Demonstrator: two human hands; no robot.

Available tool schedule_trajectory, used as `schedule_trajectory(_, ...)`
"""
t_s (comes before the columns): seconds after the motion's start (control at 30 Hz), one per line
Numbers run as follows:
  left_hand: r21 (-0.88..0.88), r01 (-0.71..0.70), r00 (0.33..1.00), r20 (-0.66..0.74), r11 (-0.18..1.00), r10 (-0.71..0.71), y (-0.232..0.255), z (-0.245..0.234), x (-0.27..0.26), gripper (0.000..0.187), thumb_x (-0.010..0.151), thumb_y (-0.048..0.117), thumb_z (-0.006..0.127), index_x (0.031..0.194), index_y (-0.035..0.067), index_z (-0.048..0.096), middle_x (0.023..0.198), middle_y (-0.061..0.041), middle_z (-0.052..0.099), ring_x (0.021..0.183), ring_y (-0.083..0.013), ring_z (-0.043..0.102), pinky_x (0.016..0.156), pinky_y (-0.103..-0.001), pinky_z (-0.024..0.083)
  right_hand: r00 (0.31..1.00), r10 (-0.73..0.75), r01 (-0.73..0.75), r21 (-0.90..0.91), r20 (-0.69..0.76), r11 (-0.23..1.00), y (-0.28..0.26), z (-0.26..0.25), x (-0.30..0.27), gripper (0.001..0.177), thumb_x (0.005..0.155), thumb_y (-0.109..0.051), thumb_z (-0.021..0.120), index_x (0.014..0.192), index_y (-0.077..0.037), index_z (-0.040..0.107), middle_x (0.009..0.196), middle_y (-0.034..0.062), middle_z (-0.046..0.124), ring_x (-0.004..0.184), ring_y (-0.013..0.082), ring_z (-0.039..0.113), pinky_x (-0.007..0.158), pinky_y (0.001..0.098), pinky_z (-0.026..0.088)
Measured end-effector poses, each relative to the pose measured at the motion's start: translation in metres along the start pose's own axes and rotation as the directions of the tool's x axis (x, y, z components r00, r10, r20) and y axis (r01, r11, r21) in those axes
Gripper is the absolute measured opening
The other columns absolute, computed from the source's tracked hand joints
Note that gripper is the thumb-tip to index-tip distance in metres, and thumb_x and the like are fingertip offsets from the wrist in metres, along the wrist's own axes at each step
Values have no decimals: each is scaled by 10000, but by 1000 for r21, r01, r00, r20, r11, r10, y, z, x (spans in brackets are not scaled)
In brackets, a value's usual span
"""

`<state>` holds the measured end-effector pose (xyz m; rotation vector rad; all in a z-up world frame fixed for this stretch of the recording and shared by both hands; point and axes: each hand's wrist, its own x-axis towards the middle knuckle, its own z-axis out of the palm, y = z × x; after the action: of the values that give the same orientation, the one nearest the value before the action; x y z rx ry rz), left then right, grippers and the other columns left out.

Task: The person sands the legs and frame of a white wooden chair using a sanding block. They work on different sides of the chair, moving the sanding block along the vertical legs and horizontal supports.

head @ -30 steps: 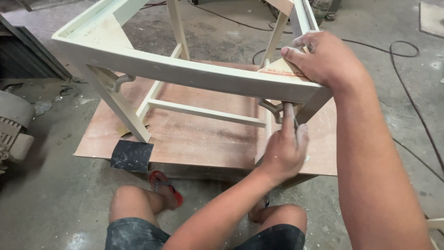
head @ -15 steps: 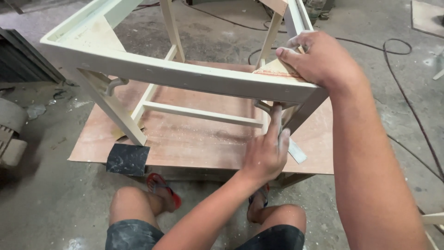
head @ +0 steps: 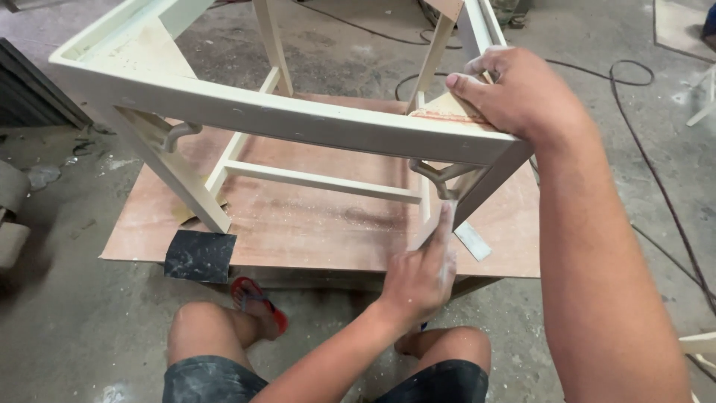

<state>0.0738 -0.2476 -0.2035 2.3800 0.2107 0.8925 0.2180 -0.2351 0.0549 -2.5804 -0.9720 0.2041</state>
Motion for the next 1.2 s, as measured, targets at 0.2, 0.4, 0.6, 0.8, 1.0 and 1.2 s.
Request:
schedule_trajectory(0.2,-59,172,985,15,983,-171,15,-31,44,690,1070,238,435,1668,146,103,512,-107,519,387,-360,464,403,-481,328,999,-23,23,-3,-30,1000,4,1,3,509,977,-523,623,1287,-125,687,1460,127,592,1283,327,574,976,467,433)
schedule_trajectory(0.4,-129,310,948,119,942,-295,36,-66,50,682,999,231,413,1643,131,212,616,-196,616,481,-450,520,489,-563,371,998,-51,50,-22,-29,999,9,5,7,502,980,-514,622,1284,-121,691,1442,153,599,1274,335,579,958,466,447)
schedule_trajectory(0.6,-369,290,956,74,883,-284,57,-63,79,557,1002,277,366,1516,64,346,1056,-274,713,793,-580,604,657,-621,372,1000,-16,16,2,-19,1000,8,4,5,522,968,-529,623,1292,-124,682,1512,101,552,1286,316,570,969,442,436)
schedule_trajectory(0.8,-301,288,958,101,909,-269,37,-62,62,526,1047,336,331,1569,271,314,1460,-78,645,980,-417,732,659,-521,554,999,-42,42,11,-26,999,9,4,9,480,966,-527,633,1244,-144,715,1446,131,603,1263,310,591,948,436,445)
schedule_trajectory(1.0,3,190,979,74,982,-190,22,-69,58,588,998,201,396,1573,81,374,561,-139,549,459,-358,505,441,-532,373,1000,-7,7,22,-16,1000,5,2,3,494,964,-522,631,1271,-141,700,1474,109,585,1252,300,596,944,425,449)
schedule_trajectory(1.2,44,100,993,51,994,-103,28,-61,70,499,1055,232,373,1499,34,487,539,-105,602,388,-293,532,372,-453,365,999,-44,44,-11,-13,999,9,4,8,558,973,-536,618,1316,-98,667,1518,125,539,1317,335,548,1022,453,421)
